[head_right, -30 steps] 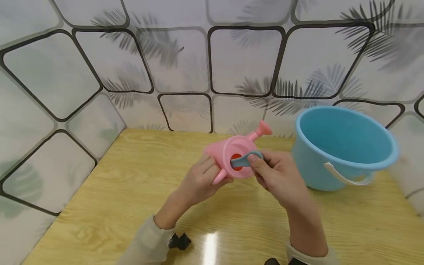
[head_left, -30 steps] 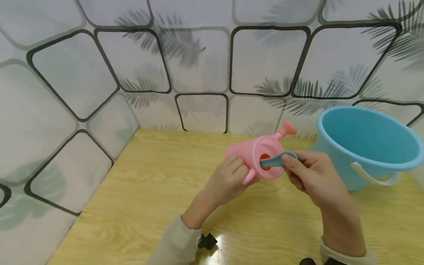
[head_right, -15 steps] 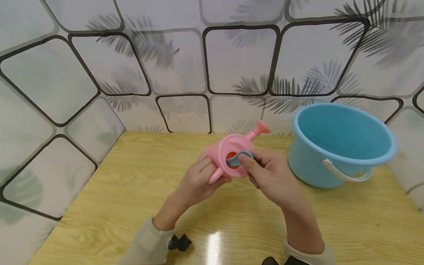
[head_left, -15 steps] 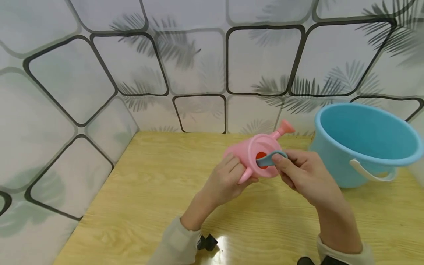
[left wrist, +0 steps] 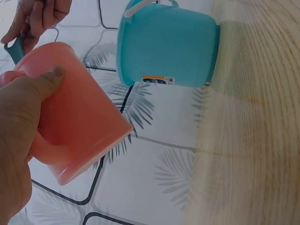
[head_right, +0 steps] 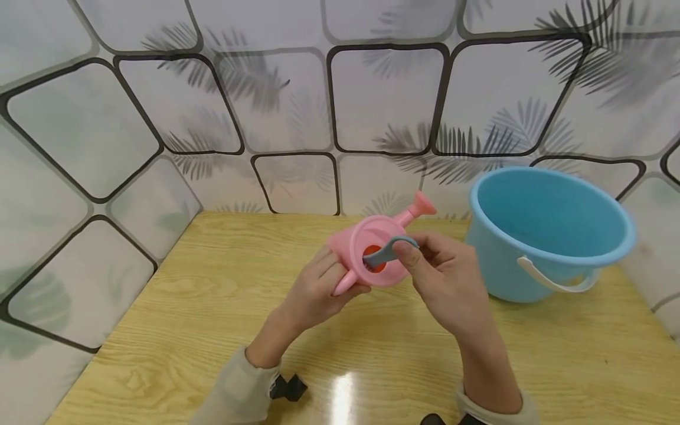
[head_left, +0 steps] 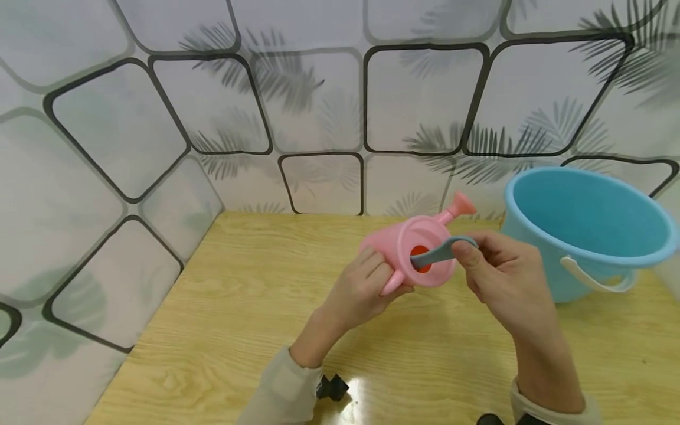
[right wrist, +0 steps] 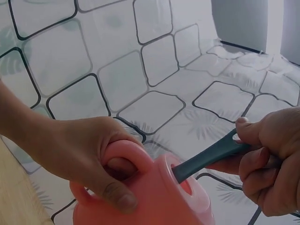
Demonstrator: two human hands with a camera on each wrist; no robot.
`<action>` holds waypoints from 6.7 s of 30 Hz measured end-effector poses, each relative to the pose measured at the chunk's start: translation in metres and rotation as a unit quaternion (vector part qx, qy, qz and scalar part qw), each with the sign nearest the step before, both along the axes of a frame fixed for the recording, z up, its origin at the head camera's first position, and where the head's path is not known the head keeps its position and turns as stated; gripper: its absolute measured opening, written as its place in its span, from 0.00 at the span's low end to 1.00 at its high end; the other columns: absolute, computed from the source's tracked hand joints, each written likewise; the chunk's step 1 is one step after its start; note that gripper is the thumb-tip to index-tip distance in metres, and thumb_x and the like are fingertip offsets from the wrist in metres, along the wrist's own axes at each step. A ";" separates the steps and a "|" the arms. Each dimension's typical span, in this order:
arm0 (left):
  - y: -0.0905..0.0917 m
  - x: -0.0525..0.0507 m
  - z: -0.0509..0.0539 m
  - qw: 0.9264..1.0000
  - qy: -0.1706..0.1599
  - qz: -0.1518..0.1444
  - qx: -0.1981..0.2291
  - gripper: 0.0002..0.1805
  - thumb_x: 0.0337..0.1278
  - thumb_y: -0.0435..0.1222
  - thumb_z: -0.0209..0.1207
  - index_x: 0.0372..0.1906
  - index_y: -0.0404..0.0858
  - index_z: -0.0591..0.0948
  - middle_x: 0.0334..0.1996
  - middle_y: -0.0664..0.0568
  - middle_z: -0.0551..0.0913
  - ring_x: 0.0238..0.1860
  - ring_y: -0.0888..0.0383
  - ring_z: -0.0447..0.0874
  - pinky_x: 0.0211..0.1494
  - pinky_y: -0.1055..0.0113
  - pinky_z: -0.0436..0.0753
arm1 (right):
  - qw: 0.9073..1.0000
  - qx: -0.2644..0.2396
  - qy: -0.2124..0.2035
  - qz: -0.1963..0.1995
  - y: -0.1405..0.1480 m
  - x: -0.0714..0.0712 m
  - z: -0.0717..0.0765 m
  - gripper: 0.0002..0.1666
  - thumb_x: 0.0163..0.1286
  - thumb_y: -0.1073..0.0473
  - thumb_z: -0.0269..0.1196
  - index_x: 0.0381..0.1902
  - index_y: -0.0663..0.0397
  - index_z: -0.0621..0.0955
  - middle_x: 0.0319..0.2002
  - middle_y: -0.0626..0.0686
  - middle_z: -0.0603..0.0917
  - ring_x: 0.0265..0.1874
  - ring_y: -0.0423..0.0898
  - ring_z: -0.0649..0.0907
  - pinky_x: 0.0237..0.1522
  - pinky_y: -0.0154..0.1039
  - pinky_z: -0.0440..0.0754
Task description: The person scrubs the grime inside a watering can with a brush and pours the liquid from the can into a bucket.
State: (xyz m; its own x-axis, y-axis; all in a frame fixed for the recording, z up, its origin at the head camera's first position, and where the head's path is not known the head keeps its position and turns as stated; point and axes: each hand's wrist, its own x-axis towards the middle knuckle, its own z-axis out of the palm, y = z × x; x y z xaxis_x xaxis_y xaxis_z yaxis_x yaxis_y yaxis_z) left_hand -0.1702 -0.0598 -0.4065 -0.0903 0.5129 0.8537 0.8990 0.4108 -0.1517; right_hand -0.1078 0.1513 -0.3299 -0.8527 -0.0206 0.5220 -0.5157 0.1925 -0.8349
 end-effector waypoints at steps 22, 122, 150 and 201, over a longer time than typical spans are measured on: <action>-0.002 0.000 0.004 0.999 0.045 -0.008 -0.007 0.21 0.50 0.42 0.74 0.25 0.38 0.71 0.24 0.53 0.72 0.30 0.57 0.69 0.38 0.71 0.72 | 0.982 0.073 0.126 0.119 0.018 0.000 -0.004 0.12 0.63 0.75 0.65 0.42 0.60 0.88 0.15 0.46 0.58 0.16 0.37 0.57 0.17 0.30 0.56; -0.014 -0.008 0.009 0.997 0.079 0.009 0.023 0.20 0.65 0.38 0.63 0.21 0.38 0.68 0.23 0.51 0.70 0.29 0.55 0.70 0.36 0.68 0.72 | 0.913 0.218 0.342 0.032 -0.006 -0.016 -0.015 0.21 0.78 0.51 0.54 0.41 0.60 0.87 0.37 0.54 0.89 0.35 0.42 0.87 0.44 0.23 0.80; -0.017 -0.007 0.008 0.991 0.123 0.043 0.017 0.21 0.64 0.35 0.64 0.20 0.38 0.67 0.22 0.51 0.71 0.27 0.56 0.69 0.34 0.68 0.71 | 0.907 0.186 0.379 -0.001 -0.013 -0.021 -0.014 0.18 0.77 0.54 0.55 0.37 0.60 0.86 0.29 0.54 0.87 0.24 0.42 0.83 0.37 0.23 0.79; -0.016 -0.010 0.002 0.989 0.140 0.049 0.013 0.20 0.66 0.34 0.61 0.20 0.39 0.66 0.21 0.52 0.71 0.26 0.57 0.67 0.32 0.68 0.68 | 0.943 0.180 0.268 0.076 -0.011 -0.004 -0.009 0.19 0.75 0.50 0.54 0.41 0.58 0.85 0.32 0.50 0.86 0.27 0.33 0.75 0.36 0.24 0.75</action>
State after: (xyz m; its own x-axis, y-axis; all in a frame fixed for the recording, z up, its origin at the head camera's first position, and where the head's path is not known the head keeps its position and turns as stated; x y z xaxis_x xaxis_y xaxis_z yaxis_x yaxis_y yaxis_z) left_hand -0.1800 -0.0753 -0.4042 0.1026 0.4913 0.8649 0.7789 0.5011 -0.3770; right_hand -0.1120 0.1399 -0.3392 -0.4420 -0.3800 0.8125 -0.8892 0.3045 -0.3414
